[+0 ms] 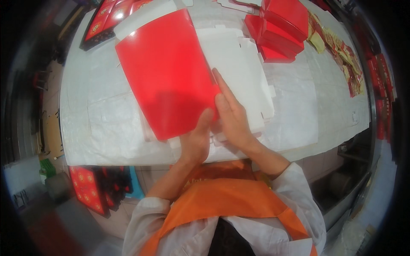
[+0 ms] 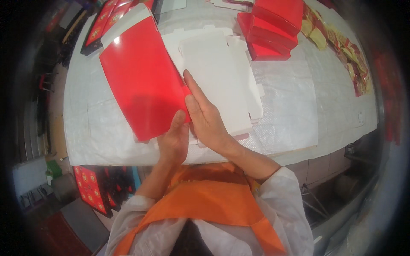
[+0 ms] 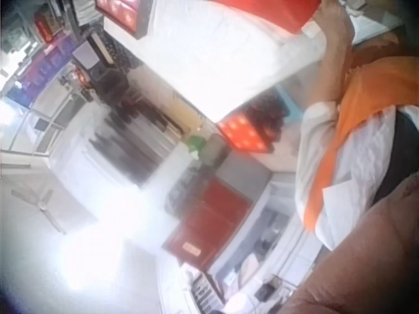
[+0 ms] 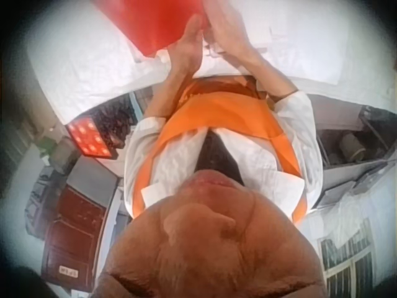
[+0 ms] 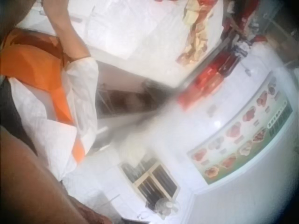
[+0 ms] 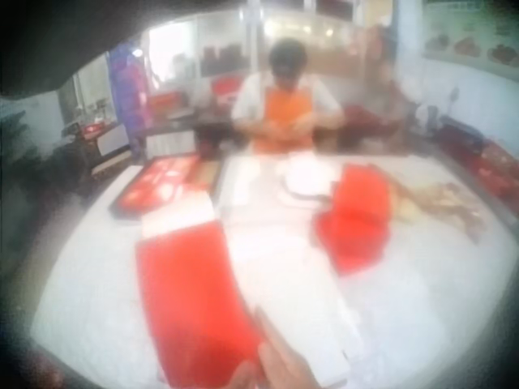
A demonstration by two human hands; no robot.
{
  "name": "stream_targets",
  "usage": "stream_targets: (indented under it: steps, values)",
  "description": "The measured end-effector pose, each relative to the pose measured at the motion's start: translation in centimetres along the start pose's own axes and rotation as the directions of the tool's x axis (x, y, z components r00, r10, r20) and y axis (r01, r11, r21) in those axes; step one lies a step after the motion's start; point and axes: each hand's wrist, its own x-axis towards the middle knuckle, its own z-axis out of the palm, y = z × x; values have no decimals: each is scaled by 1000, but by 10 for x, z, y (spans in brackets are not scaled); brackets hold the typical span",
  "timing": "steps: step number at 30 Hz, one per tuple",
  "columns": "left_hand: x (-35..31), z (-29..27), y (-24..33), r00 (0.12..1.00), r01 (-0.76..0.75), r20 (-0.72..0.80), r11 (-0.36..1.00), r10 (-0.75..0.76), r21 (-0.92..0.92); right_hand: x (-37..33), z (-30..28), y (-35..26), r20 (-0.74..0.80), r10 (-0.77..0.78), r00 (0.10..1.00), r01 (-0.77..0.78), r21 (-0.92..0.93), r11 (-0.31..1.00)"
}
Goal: The person assembles small red boxes by folding white cardboard inserts and placing them inside the red shells. They then place the completed boxes into a larger black tray and stack the trays. The process is repeated multiple times.
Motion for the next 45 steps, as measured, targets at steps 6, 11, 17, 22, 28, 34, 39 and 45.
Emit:
stream_targets:
  steps: [6,11,17,22,28,34,39,45]
  values:
    - [2,-2,-2,999,39,42,992,-34,-117,-4,-1,3,2,80,997,-80,61,995]
    - [-2,-6,-7,999,39,16,997,-38,-68,-7,3,3,-16,53,998,-51,100,994]
    - [1,-11,-3,999,25,47,996,-21,-82,-12,-1,0,78,119,990,-125,67,990]
    - [9,-13,4,994,87,90,974,-69,-211,-17,-4,21,44,-95,995,97,-55,994]
    - [2,-6,-2,1000,24,12,979,-22,-202,-17,7,12,-107,-44,993,34,-93,995]
    - [-1,-2,-4,989,81,-98,967,-108,-243,-19,12,8,-141,-47,989,23,-166,986]
    - [-2,-6,-6,989,92,-85,959,-118,-267,-16,12,14,-100,-176,979,152,-216,964]
    - [-1,-11,-5,980,156,-66,936,-186,-314,-21,13,9,7,-69,998,70,-86,994]
